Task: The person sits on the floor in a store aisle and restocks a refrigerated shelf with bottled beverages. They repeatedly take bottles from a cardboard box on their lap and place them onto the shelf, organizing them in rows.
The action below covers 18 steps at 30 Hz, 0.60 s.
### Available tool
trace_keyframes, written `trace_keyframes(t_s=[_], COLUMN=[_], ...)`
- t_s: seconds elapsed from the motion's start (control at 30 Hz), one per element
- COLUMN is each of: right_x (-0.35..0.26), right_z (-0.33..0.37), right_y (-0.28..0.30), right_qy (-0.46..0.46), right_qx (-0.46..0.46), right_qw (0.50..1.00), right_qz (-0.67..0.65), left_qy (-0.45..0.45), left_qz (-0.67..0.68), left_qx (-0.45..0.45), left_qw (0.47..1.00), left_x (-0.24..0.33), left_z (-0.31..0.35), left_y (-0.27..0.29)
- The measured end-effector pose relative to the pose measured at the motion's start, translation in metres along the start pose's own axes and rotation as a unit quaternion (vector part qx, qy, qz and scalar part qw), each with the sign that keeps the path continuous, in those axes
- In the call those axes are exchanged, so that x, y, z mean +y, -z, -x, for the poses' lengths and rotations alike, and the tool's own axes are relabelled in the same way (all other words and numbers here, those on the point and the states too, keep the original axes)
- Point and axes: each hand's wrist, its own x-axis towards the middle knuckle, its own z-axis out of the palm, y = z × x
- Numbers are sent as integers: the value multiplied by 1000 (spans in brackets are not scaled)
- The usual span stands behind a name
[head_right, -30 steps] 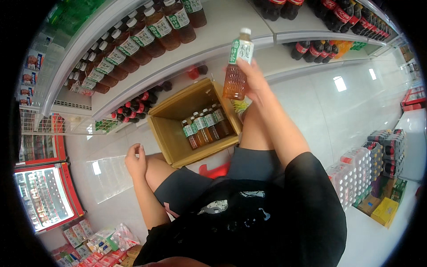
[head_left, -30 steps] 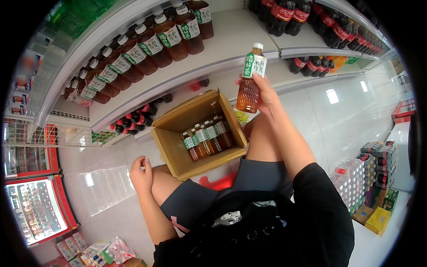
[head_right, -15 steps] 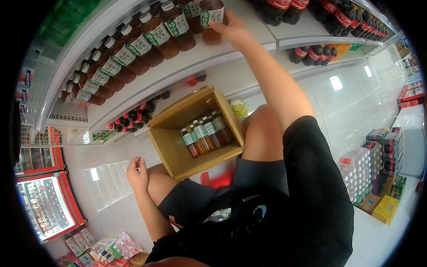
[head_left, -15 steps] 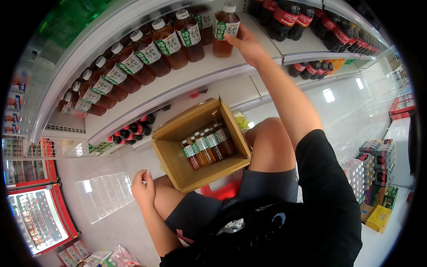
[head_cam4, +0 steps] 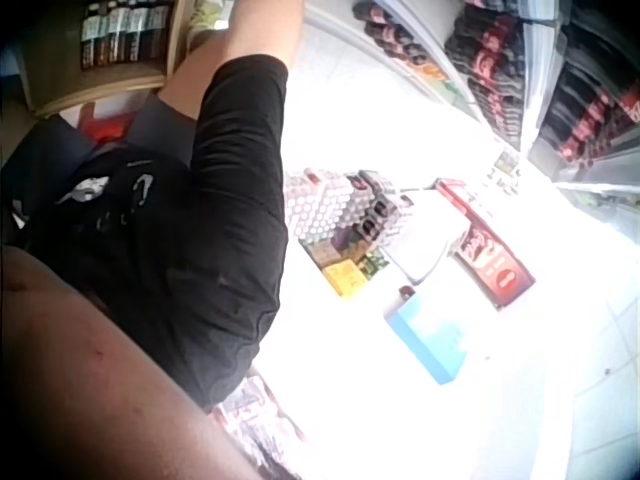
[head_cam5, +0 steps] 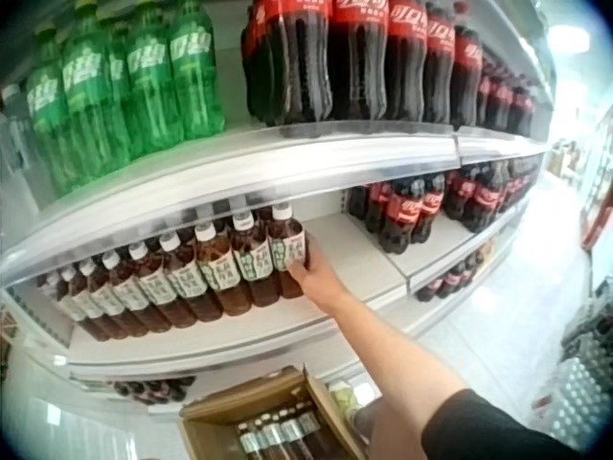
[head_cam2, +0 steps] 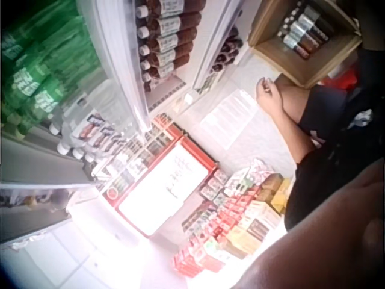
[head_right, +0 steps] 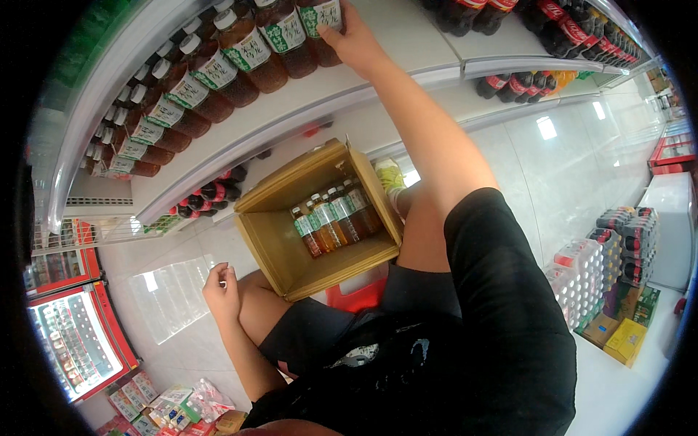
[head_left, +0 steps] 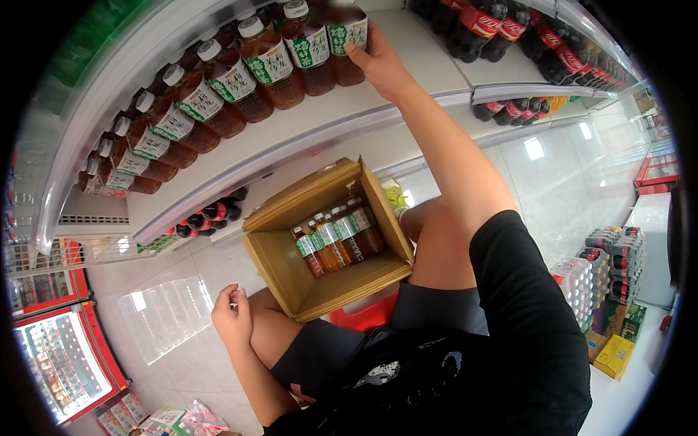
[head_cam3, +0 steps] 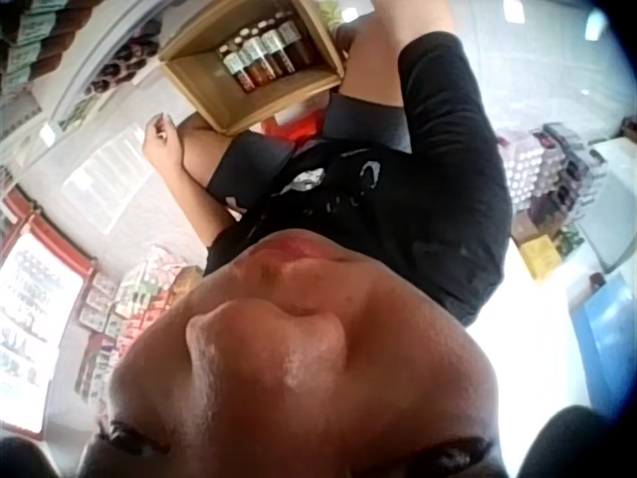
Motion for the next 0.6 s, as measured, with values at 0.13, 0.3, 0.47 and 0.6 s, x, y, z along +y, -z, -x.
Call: trace_keyframes(t_s=[0.13, 0.3, 0.47, 0.6], right_x=[0, -6, -9, -10], right_z=[-1, -1, 2, 1], right_y=[1, 0, 1, -2], right_qy=[-38, -54, -63, -81], right_qx=[-11, -22, -22, -40], right_qw=[999, 998, 997, 995], right_qz=[-22, -28, -37, -40], left_qy=[0, -16, 1, 12], left_qz=[-3, -7, -1, -5], left_qx=[-9, -5, -16, -20], left_qw=[1000, 1000, 1000, 1000], left_x=[3, 1, 4, 5], left_z=[-1, -1, -1, 0], left_y=[1, 0, -1, 1])
